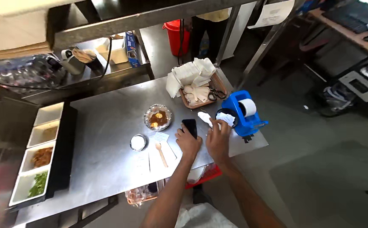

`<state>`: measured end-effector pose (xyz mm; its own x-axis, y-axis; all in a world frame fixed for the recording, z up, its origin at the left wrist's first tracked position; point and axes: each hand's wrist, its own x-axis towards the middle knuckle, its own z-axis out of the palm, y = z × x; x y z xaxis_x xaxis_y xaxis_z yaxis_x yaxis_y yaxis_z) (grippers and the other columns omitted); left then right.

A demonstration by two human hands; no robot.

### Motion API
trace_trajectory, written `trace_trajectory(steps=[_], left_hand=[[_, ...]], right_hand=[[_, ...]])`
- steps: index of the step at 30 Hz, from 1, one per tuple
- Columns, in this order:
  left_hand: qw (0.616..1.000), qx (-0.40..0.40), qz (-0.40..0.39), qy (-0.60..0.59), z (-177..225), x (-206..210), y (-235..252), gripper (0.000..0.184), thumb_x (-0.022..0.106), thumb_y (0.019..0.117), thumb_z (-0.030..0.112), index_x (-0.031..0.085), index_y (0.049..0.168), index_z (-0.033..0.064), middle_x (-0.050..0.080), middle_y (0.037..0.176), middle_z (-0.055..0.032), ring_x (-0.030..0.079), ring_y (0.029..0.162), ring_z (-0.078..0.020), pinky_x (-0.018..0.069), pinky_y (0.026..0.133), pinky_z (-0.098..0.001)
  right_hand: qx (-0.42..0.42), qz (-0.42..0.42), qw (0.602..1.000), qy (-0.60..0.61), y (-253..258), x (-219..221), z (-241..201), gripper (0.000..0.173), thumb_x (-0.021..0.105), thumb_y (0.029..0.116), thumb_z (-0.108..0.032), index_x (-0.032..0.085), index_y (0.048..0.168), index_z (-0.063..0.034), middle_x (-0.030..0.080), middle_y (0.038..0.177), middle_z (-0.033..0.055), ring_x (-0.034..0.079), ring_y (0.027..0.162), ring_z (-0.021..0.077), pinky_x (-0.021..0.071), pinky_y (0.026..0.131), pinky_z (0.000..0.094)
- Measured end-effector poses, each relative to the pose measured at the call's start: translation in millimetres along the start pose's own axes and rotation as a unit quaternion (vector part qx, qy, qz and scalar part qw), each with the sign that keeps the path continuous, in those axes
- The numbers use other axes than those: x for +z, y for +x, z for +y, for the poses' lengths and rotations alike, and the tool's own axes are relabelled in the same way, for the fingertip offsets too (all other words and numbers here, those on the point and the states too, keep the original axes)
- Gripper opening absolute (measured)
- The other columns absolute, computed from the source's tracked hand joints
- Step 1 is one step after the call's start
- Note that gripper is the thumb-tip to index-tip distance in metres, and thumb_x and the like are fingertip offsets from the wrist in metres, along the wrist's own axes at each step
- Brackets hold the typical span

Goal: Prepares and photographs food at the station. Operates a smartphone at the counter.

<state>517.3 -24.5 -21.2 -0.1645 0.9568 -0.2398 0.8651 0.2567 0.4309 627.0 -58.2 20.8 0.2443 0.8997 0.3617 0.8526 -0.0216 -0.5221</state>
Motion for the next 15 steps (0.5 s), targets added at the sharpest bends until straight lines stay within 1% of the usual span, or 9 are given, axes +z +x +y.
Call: trace_trajectory(steps=[2, 3, 5, 8, 10, 11, 13, 14, 15], left_hand=[[1.0, -0.017, -0.011, 0.008, -7.0, -0.9, -5.5, 0.121, 0.085, 0.0653, 0.052, 0.027, 0.16, 0.0064, 0.05, 0.139, -0.0291, 0.054, 0.122, -0.0479, 0.052, 0.089, -0.0626], [0.999, -0.024, -0.025, 0.006, -12.7, -2.1, -9.4, 0.125, 0.088, 0.0614, 0.055, 0.028, 0.16, 0.0062, 0.05, 0.14, -0.029, 0.054, 0.123, -0.0477, 0.0521, 0.092, -0.0622], [0.998, -0.031, -0.061, -0.012, -27.5, -9.4, -22.0, 0.125, 0.09, 0.0579, 0.062, 0.037, 0.156, 0.0051, 0.052, 0.14, -0.0283, 0.055, 0.124, -0.0465, 0.0524, 0.096, -0.0596], [0.986, -0.033, -0.126, -0.108, -53.7, -30.3, -49.5, 0.098, 0.086, 0.0611, 0.059, 0.059, 0.14, 0.0069, 0.058, 0.133, -0.0229, 0.057, 0.121, -0.0383, 0.0511, 0.101, -0.0523], [0.969, -0.02, -0.157, -0.191, -73.3, -42.8, -70.6, 0.08, 0.083, 0.0626, 0.054, 0.069, 0.128, 0.0097, 0.066, 0.119, -0.0154, 0.064, 0.112, -0.028, 0.0553, 0.095, -0.0458], [0.957, -0.013, -0.168, -0.235, -82.4, -49.7, -80.1, 0.075, 0.084, 0.0625, 0.051, 0.07, 0.125, 0.0108, 0.069, 0.114, -0.011, 0.066, 0.107, -0.0221, 0.0577, 0.091, -0.0415], [0.923, -0.032, -0.212, -0.318, -96.5, -67.6, -97.7, 0.082, 0.085, 0.0649, 0.044, 0.062, 0.136, 0.0088, 0.065, 0.122, -0.0105, 0.065, 0.11, -0.0184, 0.058, 0.093, -0.037], [0.908, -0.046, -0.223, -0.352, -102.7, -76.9, -104.8, 0.086, 0.086, 0.0656, 0.041, 0.058, 0.14, 0.008, 0.062, 0.126, -0.0107, 0.065, 0.111, -0.018, 0.0581, 0.093, -0.036], [0.893, -0.056, -0.228, -0.383, -110.0, -85.6, -112.5, 0.088, 0.086, 0.0663, 0.037, 0.055, 0.143, 0.0072, 0.061, 0.128, -0.0109, 0.065, 0.111, -0.018, 0.0585, 0.092, -0.0357]], right_hand=[[-0.01, -0.048, 0.999, 0.0, 14.0, 15.3, -6.7, 0.045, 0.057, 0.1002, -0.011, 0.054, 0.145, -0.0068, 0.051, 0.144, 0.0214, 0.052, 0.128, 0.0432, 0.0516, 0.098, 0.056], [-0.005, -0.063, 0.998, 0.002, 21.3, 24.9, -8.2, 0.046, 0.059, 0.0994, -0.008, 0.053, 0.145, -0.0072, 0.049, 0.146, 0.0205, 0.051, 0.129, 0.0437, 0.0525, 0.098, 0.0557], [0.031, -0.062, 0.998, 0.001, 39.1, 54.3, -2.9, 0.044, 0.058, 0.0966, -0.001, 0.057, 0.14, -0.0041, 0.051, 0.145, 0.0213, 0.052, 0.129, 0.044, 0.0513, 0.1, 0.056], [0.082, -0.043, 0.995, -0.03, 60.9, 92.6, 9.9, 0.038, 0.058, 0.0935, 0.002, 0.064, 0.131, -0.0006, 0.055, 0.139, 0.0241, 0.052, 0.128, 0.0444, 0.0483, 0.104, 0.0558], [0.088, -0.04, 0.994, -0.046, 66.9, 111.5, 21.1, 0.038, 0.056, 0.0939, 0.003, 0.064, 0.131, -0.0001, 0.053, 0.141, 0.0258, 0.049, 0.132, 0.0456, 0.0445, 0.109, 0.0573], [0.077, -0.035, 0.995, -0.047, 69.3, 123.9, 28.5, 0.041, 0.055, 0.0938, 0.002, 0.063, 0.134, -0.0013, 0.053, 0.143, 0.0255, 0.047, 0.136, 0.0451, 0.0412, 0.113, 0.0572], [0.045, -0.035, 0.998, -0.042, 71.7, 144.4, 44.6, 0.044, 0.054, 0.0942, -0.002, 0.063, 0.137, -0.0061, 0.051, 0.149, 0.0221, 0.039, 0.145, 0.0427, 0.0334, 0.12, 0.0566], [0.025, -0.044, 0.998, -0.031, 71.5, 147.8, 48.9, 0.044, 0.054, 0.0946, -0.002, 0.064, 0.137, -0.0076, 0.051, 0.15, 0.0208, 0.038, 0.146, 0.0415, 0.0315, 0.122, 0.0568], [0.005, -0.072, 0.997, -0.019, 66.8, 144.5, 50.4, 0.041, 0.054, 0.0952, -0.004, 0.066, 0.134, -0.0092, 0.054, 0.148, 0.0194, 0.041, 0.145, 0.0401, 0.0339, 0.12, 0.0569]])
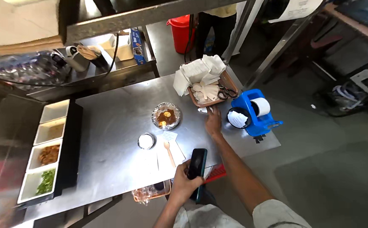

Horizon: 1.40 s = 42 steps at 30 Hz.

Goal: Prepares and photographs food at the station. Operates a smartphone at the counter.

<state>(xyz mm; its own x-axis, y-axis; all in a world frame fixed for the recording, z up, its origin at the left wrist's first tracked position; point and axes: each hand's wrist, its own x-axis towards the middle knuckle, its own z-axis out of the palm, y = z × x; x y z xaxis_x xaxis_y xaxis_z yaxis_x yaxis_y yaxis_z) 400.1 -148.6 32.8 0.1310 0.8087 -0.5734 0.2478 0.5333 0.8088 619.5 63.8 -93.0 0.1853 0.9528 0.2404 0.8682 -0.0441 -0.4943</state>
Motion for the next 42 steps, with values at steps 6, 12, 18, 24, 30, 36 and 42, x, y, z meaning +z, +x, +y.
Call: trace_trajectory(steps=[6, 12, 18, 24, 30, 36, 42], left_hand=[[0.99, 0.098, -0.008, -0.1, -23.1, -80.3, -59.0, 0.093, 0.088, 0.0681, 0.036, 0.051, 0.146, 0.002, 0.068, 0.125, -0.0109, 0.07, 0.098, -0.0224, 0.0622, 0.08, -0.0394], [0.971, 0.084, 0.017, -0.224, -58.3, -138.9, -84.0, 0.093, 0.09, 0.0679, 0.044, 0.053, 0.142, 0.0014, 0.068, 0.117, -0.0104, 0.069, 0.089, -0.0184, 0.0611, 0.073, -0.0341], [0.932, 0.128, 0.074, -0.331, -57.9, -164.3, -103.8, 0.086, 0.088, 0.0716, 0.044, 0.055, 0.138, 0.0025, 0.067, 0.116, -0.0111, 0.07, 0.087, -0.0188, 0.0615, 0.074, -0.0345], [0.922, 0.13, 0.135, -0.34, -50.1, -162.7, -95.6, 0.077, 0.078, 0.0784, 0.035, 0.05, 0.14, -0.0023, 0.065, 0.116, -0.0135, 0.069, 0.084, -0.0195, 0.0612, 0.072, -0.0343], [0.936, 0.112, 0.166, -0.288, 0.1, -110.8, -65.9, 0.072, 0.075, 0.0826, 0.019, 0.048, 0.148, 0.0044, 0.062, 0.128, -0.0165, 0.068, 0.095, -0.0247, 0.0609, 0.076, -0.0411], [0.97, 0.18, 0.161, 0.012, 41.5, -50.7, -35.3, 0.078, 0.075, 0.0869, 0.052, 0.052, 0.148, 0.01, 0.056, 0.137, -0.0169, 0.053, 0.129, -0.0311, 0.048, 0.108, -0.0494], [0.916, 0.253, 0.223, 0.217, 31.1, -144.9, 50.5, 0.071, 0.07, 0.0907, 0.057, 0.056, 0.147, 0.0176, 0.057, 0.146, -0.0106, 0.051, 0.134, -0.0337, 0.0445, 0.11, -0.0556]], right_hand=[[-0.062, -0.188, 0.969, 0.149, -85.6, -115.2, -10.6, 0.019, 0.06, 0.0927, -0.008, 0.072, 0.078, -0.0042, 0.066, 0.072, 0.0079, 0.065, 0.068, 0.0227, 0.0556, 0.065, 0.0487], [-0.14, -0.078, 0.981, 0.105, -52.3, -36.5, -9.3, 0.04, 0.05, 0.0987, -0.004, 0.069, 0.133, -0.0139, 0.059, 0.145, 0.0129, 0.052, 0.138, 0.0323, 0.0415, 0.116, 0.0547], [-0.14, -0.095, 0.981, 0.094, -283.1, -106.1, 25.9, 0.029, 0.051, 0.0968, -0.021, 0.077, 0.092, -0.0089, 0.076, 0.101, 0.008, 0.073, 0.095, 0.0248, 0.0608, 0.082, 0.0459], [-0.103, 0.002, 0.994, -0.046, -166.1, -167.3, -3.5, 0.031, 0.049, 0.0972, -0.019, 0.074, 0.096, -0.0018, 0.07, 0.105, 0.0206, 0.067, 0.1, 0.043, 0.0511, 0.085, 0.0651], [-0.002, -0.163, 0.932, 0.324, -132.5, -147.4, -133.1, 0.048, 0.044, 0.1075, -0.035, 0.052, 0.148, -0.0094, 0.047, 0.156, 0.0068, 0.048, 0.14, 0.0226, 0.0469, 0.111, 0.0474], [0.249, -0.263, 0.575, 0.734, -177.7, -139.3, -211.7, 0.065, 0.04, 0.1025, -0.064, 0.054, 0.139, -0.0126, 0.069, 0.121, 0.0126, 0.068, 0.11, 0.021, 0.0581, 0.094, 0.0422], [0.194, -0.313, 0.58, 0.727, -152.2, -148.9, -147.7, 0.079, 0.053, 0.0941, -0.07, 0.046, 0.15, -0.0146, 0.057, 0.145, 0.0201, 0.064, 0.12, 0.041, 0.0583, 0.092, 0.0602]])
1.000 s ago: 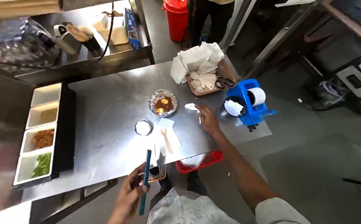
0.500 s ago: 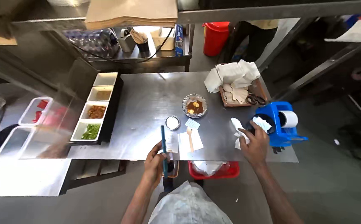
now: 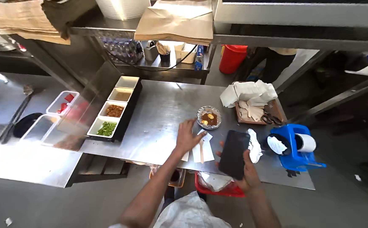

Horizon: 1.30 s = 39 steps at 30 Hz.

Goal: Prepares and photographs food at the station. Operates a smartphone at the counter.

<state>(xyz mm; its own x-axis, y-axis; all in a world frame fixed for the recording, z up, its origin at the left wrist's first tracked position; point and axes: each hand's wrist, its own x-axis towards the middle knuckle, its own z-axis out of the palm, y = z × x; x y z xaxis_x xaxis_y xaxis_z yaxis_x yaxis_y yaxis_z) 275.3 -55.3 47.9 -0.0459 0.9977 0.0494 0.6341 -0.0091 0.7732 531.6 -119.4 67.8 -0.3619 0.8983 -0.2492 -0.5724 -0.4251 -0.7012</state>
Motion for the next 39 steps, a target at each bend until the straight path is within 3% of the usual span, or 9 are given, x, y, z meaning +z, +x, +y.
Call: trace_trajectory(steps=[8, 14, 18, 24, 30, 31, 33, 35, 39], left_hand=[[0.982, 0.032, -0.11, 0.148, -123.7, -16.5, 54.5, 0.063, 0.078, 0.0858, 0.053, 0.065, 0.139, 0.0221, 0.06, 0.14, -0.0129, 0.057, 0.129, -0.0332, 0.049, 0.106, -0.0558], [0.975, 0.103, -0.095, 0.174, -53.6, 8.5, 116.3, 0.081, 0.07, 0.0843, 0.069, 0.054, 0.15, 0.024, 0.045, 0.159, -0.0106, 0.038, 0.147, -0.0391, 0.0371, 0.113, -0.0656], [0.938, 0.184, -0.218, 0.198, -16.2, 74.7, 179.0, 0.083, 0.065, 0.0822, 0.076, 0.044, 0.154, 0.0422, 0.029, 0.169, -0.0011, 0.018, 0.156, -0.0399, 0.0208, 0.115, -0.0766], [0.951, 0.1, -0.168, 0.241, -49.4, 72.3, 141.7, 0.092, 0.058, 0.0749, 0.088, 0.045, 0.153, 0.0424, 0.032, 0.166, -0.0015, 0.033, 0.147, -0.0391, 0.0412, 0.102, -0.0701], [0.955, 0.115, -0.097, 0.256, -62.5, 51.3, 115.2, 0.075, 0.034, 0.0908, 0.085, 0.033, 0.157, 0.0496, 0.019, 0.172, -0.0023, 0.007, 0.157, -0.042, 0.0045, 0.116, -0.0804], [0.962, 0.133, -0.062, 0.229, -55.2, 42.7, 107.4, 0.067, 0.033, 0.0979, 0.075, 0.036, 0.158, 0.0463, 0.022, 0.171, -0.002, 0.008, 0.158, -0.0404, 0.0055, 0.118, -0.0778], [0.985, 0.138, 0.038, 0.095, -28.4, 18.4, 74.5, 0.042, 0.044, 0.1068, 0.041, 0.066, 0.137, 0.024, 0.058, 0.147, -0.0047, 0.044, 0.144, -0.0311, 0.0307, 0.119, -0.0627], [0.992, 0.04, 0.087, -0.08, 5.7, -4.8, 22.1, 0.04, 0.045, 0.1098, 0.033, 0.075, 0.106, 0.0058, 0.075, 0.102, -0.0077, 0.071, 0.097, -0.0197, 0.0579, 0.09, -0.0459], [0.906, -0.174, -0.124, -0.365, 37.0, -24.1, -70.2, 0.059, 0.024, 0.1102, 0.053, 0.054, 0.146, 0.0167, 0.069, 0.124, -0.0079, 0.068, 0.104, -0.0243, 0.0577, 0.085, -0.0475]], right_hand=[[0.01, 0.067, 0.998, 0.005, -44.5, -39.7, 8.3, 0.082, 0.061, 0.091, -0.067, 0.043, 0.151, -0.014, 0.054, 0.149, 0.0184, 0.064, 0.121, 0.0414, 0.0603, 0.088, 0.0591], [0.036, 0.098, 0.994, 0.04, -63.1, -52.7, 22.1, 0.084, 0.057, 0.091, -0.071, 0.044, 0.151, -0.0141, 0.054, 0.149, 0.0171, 0.064, 0.121, 0.041, 0.0594, 0.09, 0.0601], [0.056, 0.1, 0.993, 0.035, -67.4, -54.9, 25.1, 0.09, 0.056, 0.0876, -0.076, 0.046, 0.15, -0.0117, 0.058, 0.145, 0.0202, 0.068, 0.115, 0.0406, 0.0604, 0.09, 0.0557], [0.046, 0.107, 0.993, 0.003, -81.0, -57.4, 31.5, 0.09, 0.046, 0.0917, -0.078, 0.044, 0.15, -0.0097, 0.058, 0.143, 0.0238, 0.067, 0.116, 0.0429, 0.0605, 0.091, 0.055], [0.033, 0.073, 0.994, 0.073, -68.5, -45.5, 32.5, 0.085, 0.028, 0.0993, -0.074, 0.042, 0.15, -0.0076, 0.055, 0.145, 0.0255, 0.06, 0.125, 0.046, 0.0559, 0.095, 0.062], [0.03, 0.052, 0.993, 0.097, -62.9, -40.5, 30.2, 0.087, 0.029, 0.0983, -0.075, 0.041, 0.151, -0.0076, 0.055, 0.145, 0.0253, 0.059, 0.127, 0.0456, 0.0548, 0.097, 0.0624], [0.032, 0.03, 0.989, 0.141, -52.4, -21.9, 27.1, 0.086, 0.035, 0.0971, -0.075, 0.044, 0.151, -0.0092, 0.055, 0.144, 0.0255, 0.059, 0.127, 0.0447, 0.0538, 0.099, 0.0619], [0.026, 0.043, 0.991, 0.123, -38.5, 4.3, 25.8, 0.079, 0.032, 0.0992, -0.073, 0.049, 0.147, -0.0129, 0.063, 0.134, 0.0241, 0.065, 0.118, 0.0409, 0.057, 0.095, 0.0566], [0.037, 0.011, 0.999, 0.015, -6.9, 42.6, 24.9, 0.076, 0.028, 0.0994, -0.075, 0.051, 0.148, -0.021, 0.065, 0.135, 0.0137, 0.065, 0.12, 0.0309, 0.0549, 0.098, 0.0531]])
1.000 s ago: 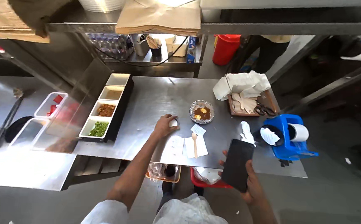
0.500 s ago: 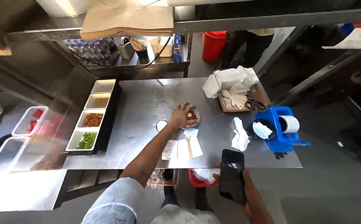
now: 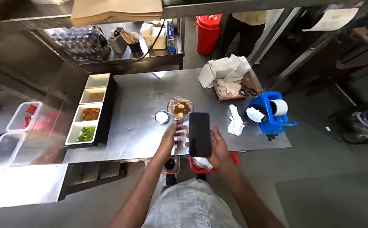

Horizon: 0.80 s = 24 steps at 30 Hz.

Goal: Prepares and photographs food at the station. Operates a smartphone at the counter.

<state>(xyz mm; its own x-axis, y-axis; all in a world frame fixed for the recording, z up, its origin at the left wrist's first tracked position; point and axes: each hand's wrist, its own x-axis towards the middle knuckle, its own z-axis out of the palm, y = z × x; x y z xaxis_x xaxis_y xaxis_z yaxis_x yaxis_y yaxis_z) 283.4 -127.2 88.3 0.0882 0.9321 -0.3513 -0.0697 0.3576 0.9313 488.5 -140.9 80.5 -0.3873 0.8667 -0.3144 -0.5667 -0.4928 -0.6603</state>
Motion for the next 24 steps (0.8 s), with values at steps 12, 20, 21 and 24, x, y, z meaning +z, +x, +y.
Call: trace_trajectory(steps=[12, 20, 21, 24], left_hand=[[0.967, -0.001, -0.103, -0.234, 23.1, -16.2, -61.1, 0.075, 0.013, 0.1026, 0.072, 0.036, 0.158, 0.027, 0.063, 0.13, -0.0151, 0.071, 0.102, -0.0338, 0.0624, 0.073, -0.0548], [0.955, 0.002, -0.119, -0.272, 17.2, -27.7, -66.5, 0.073, 0.01, 0.1028, 0.07, 0.03, 0.16, 0.0295, 0.059, 0.139, -0.0145, 0.068, 0.11, -0.0343, 0.0609, 0.078, -0.0554], [0.955, 0.002, -0.122, -0.272, 17.5, -27.1, -66.6, 0.073, 0.01, 0.1028, 0.07, 0.029, 0.16, 0.03, 0.059, 0.14, -0.0136, 0.068, 0.11, -0.0338, 0.0608, 0.078, -0.0554], [0.965, -0.002, -0.104, -0.241, 22.8, -20.1, -74.2, 0.072, 0.01, 0.1008, 0.074, 0.034, 0.158, 0.0367, 0.064, 0.135, -0.0059, 0.072, 0.099, -0.0262, 0.0612, 0.069, -0.0466]], right_hand=[[0.051, -0.095, 0.994, -0.019, 13.7, 52.8, -2.3, 0.047, 0.039, 0.106, -0.047, 0.05, 0.146, -0.0228, 0.066, 0.13, 0.01, 0.067, 0.115, 0.0242, 0.0586, 0.09, 0.048], [0.063, -0.142, 0.983, -0.1, 6.2, 49.0, -3.1, 0.088, 0.053, 0.0793, 0.005, 0.025, 0.158, -0.0227, 0.058, 0.138, 0.0146, 0.066, 0.115, 0.0262, 0.0592, 0.089, 0.0471], [0.06, -0.138, 0.982, -0.114, 5.3, 49.6, -3.2, 0.089, 0.052, 0.0797, 0.007, 0.024, 0.159, -0.0233, 0.058, 0.139, 0.0142, 0.066, 0.115, 0.0261, 0.0593, 0.089, 0.0471], [0.05, -0.125, 0.983, -0.124, 2.9, 49.3, -2.1, 0.091, 0.051, 0.0792, 0.012, 0.024, 0.158, -0.0239, 0.059, 0.138, 0.0145, 0.067, 0.113, 0.0266, 0.0596, 0.087, 0.0468]])
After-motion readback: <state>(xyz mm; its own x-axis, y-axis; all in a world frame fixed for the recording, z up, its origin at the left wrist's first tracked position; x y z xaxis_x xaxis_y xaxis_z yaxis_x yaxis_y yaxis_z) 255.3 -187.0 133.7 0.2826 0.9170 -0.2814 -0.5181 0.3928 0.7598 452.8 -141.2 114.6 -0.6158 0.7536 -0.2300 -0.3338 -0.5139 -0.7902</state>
